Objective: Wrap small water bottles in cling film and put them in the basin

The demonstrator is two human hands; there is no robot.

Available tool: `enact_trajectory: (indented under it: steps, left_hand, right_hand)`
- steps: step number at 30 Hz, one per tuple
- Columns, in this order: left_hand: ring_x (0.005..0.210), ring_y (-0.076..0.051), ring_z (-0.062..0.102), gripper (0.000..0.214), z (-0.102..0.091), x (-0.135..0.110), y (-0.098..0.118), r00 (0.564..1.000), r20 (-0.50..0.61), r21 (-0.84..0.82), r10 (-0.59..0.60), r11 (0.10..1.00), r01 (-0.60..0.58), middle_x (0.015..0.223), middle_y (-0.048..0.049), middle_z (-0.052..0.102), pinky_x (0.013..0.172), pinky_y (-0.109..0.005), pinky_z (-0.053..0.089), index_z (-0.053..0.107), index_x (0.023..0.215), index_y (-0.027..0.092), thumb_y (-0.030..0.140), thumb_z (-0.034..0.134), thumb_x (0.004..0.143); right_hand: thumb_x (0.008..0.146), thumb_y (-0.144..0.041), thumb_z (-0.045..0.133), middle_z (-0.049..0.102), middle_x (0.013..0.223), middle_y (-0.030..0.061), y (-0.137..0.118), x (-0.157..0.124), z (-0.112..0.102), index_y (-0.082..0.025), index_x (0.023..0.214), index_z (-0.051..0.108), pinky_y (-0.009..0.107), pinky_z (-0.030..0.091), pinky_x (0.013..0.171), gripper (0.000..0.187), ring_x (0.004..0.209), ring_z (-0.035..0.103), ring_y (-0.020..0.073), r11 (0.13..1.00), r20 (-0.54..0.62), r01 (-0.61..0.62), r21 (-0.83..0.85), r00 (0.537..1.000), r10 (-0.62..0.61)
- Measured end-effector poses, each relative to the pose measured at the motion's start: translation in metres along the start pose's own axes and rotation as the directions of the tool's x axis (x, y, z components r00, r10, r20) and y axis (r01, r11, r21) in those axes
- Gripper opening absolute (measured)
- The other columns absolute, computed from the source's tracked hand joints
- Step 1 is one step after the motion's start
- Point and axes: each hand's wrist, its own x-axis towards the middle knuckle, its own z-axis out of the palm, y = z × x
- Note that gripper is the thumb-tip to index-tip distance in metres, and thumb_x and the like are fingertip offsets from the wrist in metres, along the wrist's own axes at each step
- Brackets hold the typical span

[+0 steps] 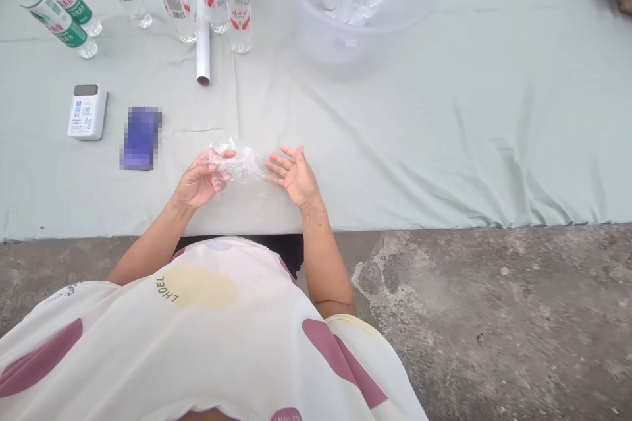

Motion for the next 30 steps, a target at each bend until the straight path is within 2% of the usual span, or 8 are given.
enact_trajectory:
  steps: [3,6,13,17,19,22,26,30]
  left_hand:
    - [0.059,-0.012,0.069,0.033,0.000,-0.007,0.000,0.997,0.077,0.068,-0.002,0.998,-0.003,0.125,-0.0066,0.069,0.037,-0.019,0.038,0.048,0.081,0.020,0.025,0.078,0.069]
    - [0.059,-0.011,0.069,0.034,-0.006,-0.012,0.002,0.997,0.074,0.151,-0.013,0.989,0.002,0.131,-0.0092,0.066,0.037,-0.019,0.037,0.046,0.082,0.020,0.024,0.077,0.069]
    - [0.072,-0.014,0.070,0.028,-0.048,-0.026,0.010,0.987,-0.157,0.422,-0.025,0.902,0.090,0.112,-0.0063,0.071,0.059,-0.025,0.051,0.045,0.082,0.021,0.024,0.070,0.071]
    - [0.103,-0.022,0.067,0.022,-0.043,-0.026,0.014,0.893,-0.301,0.814,0.335,0.578,0.058,0.113,-0.0071,0.069,0.086,-0.037,0.053,0.055,0.099,0.022,0.032,0.062,0.081]
    - [0.119,-0.024,0.060,0.030,-0.028,-0.021,0.015,0.861,-0.125,0.939,0.493,0.339,-0.058,0.123,-0.0083,0.066,0.101,-0.041,0.047,0.058,0.109,0.022,0.038,0.064,0.084]
    - [0.116,-0.025,0.061,0.030,-0.005,-0.009,0.014,0.911,0.152,0.963,0.384,0.151,-0.225,0.118,-0.0069,0.070,0.106,-0.041,0.041,0.064,0.104,0.022,0.043,0.068,0.084]
    - [0.068,-0.015,0.057,0.025,0.002,0.004,0.009,0.979,0.086,0.943,0.185,0.303,-0.140,0.073,0.0007,0.065,0.070,-0.030,0.043,0.064,0.078,0.019,0.041,0.062,0.090]
    - [0.058,-0.012,0.047,0.029,-0.013,0.005,0.011,0.976,-0.046,0.794,0.213,0.601,-0.094,0.062,0.0027,0.052,0.058,-0.026,0.035,0.061,0.073,0.019,0.045,0.064,0.088]
  right_hand:
    - [0.070,-0.096,0.042,0.070,0.122,0.0114,0.008,0.002,0.026,-0.025,0.122,0.061,0.042,0.061,0.081,0.090,0.106,0.069,0.0272,0.984,0.363,-0.178,0.006,0.917,0.164]
    - [0.054,-0.086,0.073,0.073,0.103,0.0074,0.014,0.003,0.041,-0.023,0.116,0.065,0.031,0.058,0.066,0.089,0.083,0.068,0.0208,0.980,0.517,-0.199,-0.015,0.837,0.178]
    - [0.052,-0.047,0.095,0.065,0.078,-0.0023,-0.006,0.007,0.025,-0.022,0.085,0.064,0.021,0.044,0.052,0.052,0.063,0.052,0.0088,1.000,0.122,0.008,-0.006,0.992,-0.007]
    - [0.050,-0.051,0.095,0.061,0.080,-0.0021,-0.014,0.005,0.025,-0.023,0.085,0.063,0.020,0.039,0.048,0.055,0.065,0.050,0.0090,0.995,0.029,0.046,-0.086,0.999,-0.043]
    - [0.051,-0.053,0.093,0.059,0.078,-0.0026,-0.014,0.003,0.034,-0.022,0.086,0.064,0.020,0.038,0.047,0.055,0.064,0.048,0.0085,0.990,0.075,0.042,-0.137,0.997,-0.032]
    - [0.057,-0.055,0.090,0.056,0.077,-0.0035,-0.011,0.001,0.050,-0.022,0.091,0.065,0.021,0.038,0.048,0.054,0.061,0.045,0.0072,0.981,0.164,0.039,-0.191,0.986,-0.007]
    - [0.058,-0.056,0.090,0.051,0.071,-0.0057,-0.011,0.003,0.054,-0.021,0.094,0.065,0.021,0.033,0.047,0.055,0.057,0.041,0.0060,0.968,0.196,0.042,-0.247,0.981,0.007]
    - [0.057,-0.050,0.091,0.048,0.065,-0.0069,-0.015,0.007,0.035,-0.021,0.093,0.067,0.021,0.027,0.047,0.052,0.055,0.036,0.0058,0.948,0.254,0.032,-0.316,0.966,0.052]
